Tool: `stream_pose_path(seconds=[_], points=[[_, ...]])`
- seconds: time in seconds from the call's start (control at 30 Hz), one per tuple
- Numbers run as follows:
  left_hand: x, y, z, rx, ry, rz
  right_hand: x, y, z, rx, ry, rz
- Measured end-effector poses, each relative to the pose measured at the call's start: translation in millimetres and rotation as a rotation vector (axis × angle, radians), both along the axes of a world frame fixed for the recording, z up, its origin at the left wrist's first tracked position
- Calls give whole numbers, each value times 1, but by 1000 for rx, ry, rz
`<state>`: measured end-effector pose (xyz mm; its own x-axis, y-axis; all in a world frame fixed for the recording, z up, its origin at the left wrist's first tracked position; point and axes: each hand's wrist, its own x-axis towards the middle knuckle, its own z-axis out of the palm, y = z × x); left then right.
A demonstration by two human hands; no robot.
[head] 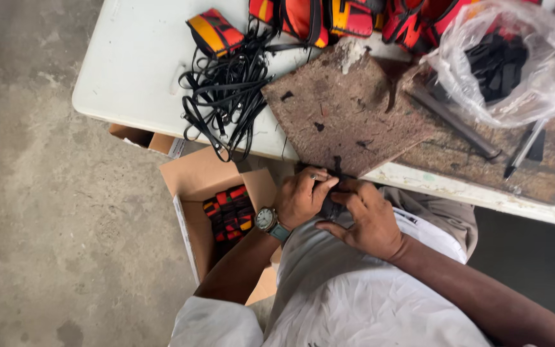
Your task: The person works at a table finishing small fabric-and-leather bags, marking a bag with a pen, threading a black cord strap through a bag's fitting, and hammering a fastener on a work board. They place the finished bag onto a pile of completed bags and pick up the next one to continue.
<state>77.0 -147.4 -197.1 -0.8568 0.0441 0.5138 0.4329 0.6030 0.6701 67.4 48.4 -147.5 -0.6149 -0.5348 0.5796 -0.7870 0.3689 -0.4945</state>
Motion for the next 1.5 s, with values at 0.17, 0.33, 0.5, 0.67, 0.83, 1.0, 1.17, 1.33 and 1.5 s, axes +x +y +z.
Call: stream_pose_path(seconds=[0.17, 0.33, 0.5, 0.67, 0.83, 1.0, 1.17, 1.33, 1.5], points=[[-11, -2, 6, 271, -92, 119, 5, 1, -3, 7, -6, 42], [-62, -27, 22, 359, -234, 137, 6, 2, 4, 63, -41, 99], [-71, -29, 26, 321, -303, 164, 1, -11, 14, 214, 88, 156], [-65, -35, 28, 296, -283, 63, -1, -16, 13, 189, 33, 140], [-67, -40, 26, 264, -324, 26, 4, -11, 8, 60, -50, 121], [-67, -43, 25, 235, -304, 14, 5, -23, 5, -10, -79, 45], [-67, -47, 23, 200, -287, -8, -3, -39, 5, 111, 53, 185], [-66, -54, 21, 406, -338, -139, -2, -34, 1, 114, 49, 219], [-41, -60, 28, 736, -421, -365, 6, -29, -10, 143, 28, 218]])
